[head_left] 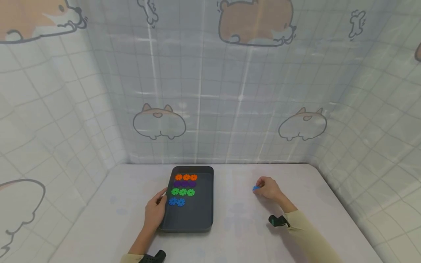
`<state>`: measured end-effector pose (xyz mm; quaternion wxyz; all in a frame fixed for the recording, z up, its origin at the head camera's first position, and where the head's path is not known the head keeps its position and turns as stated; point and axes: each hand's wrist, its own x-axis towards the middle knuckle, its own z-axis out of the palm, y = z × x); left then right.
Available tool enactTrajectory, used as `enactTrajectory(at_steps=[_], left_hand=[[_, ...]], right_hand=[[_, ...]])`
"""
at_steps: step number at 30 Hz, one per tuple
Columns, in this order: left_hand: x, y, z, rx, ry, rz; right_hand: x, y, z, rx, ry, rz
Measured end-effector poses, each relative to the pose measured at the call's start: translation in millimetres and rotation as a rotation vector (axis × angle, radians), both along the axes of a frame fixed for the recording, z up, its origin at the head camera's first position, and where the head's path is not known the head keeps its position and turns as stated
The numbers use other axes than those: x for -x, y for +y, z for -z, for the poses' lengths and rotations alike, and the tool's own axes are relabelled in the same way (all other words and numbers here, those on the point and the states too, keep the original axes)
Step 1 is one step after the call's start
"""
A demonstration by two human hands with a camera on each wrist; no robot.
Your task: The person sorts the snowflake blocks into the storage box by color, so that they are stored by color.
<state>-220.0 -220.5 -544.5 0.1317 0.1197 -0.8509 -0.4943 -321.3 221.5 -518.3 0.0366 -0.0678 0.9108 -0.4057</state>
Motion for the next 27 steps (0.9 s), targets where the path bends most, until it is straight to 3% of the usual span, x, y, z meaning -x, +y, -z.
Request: enactTrajectory(at_steps=[5, 10, 20, 27], left_hand=[[-0.5, 0.1, 1.7, -0.002, 0.0, -0.009], [-0.6, -0.5, 2.0, 0.001, -0.006, -0.013], [-0.2, -0.7, 1.7, -0.002, 0.013, -0.013], [0.6, -1.1, 3.3, -0.012, 0.006, 0.001]], right_hand=[[8.2, 1.4, -7.4, 0.242, -0.24, -0.132], [8.3, -5.5, -25.6, 0.289, -0.382, -0.315], [3.5, -43.3, -54.5, 0.251, -0.46, -0.556], [2.1, -71.4, -61.4, 0.264, -0.476, -0.63]])
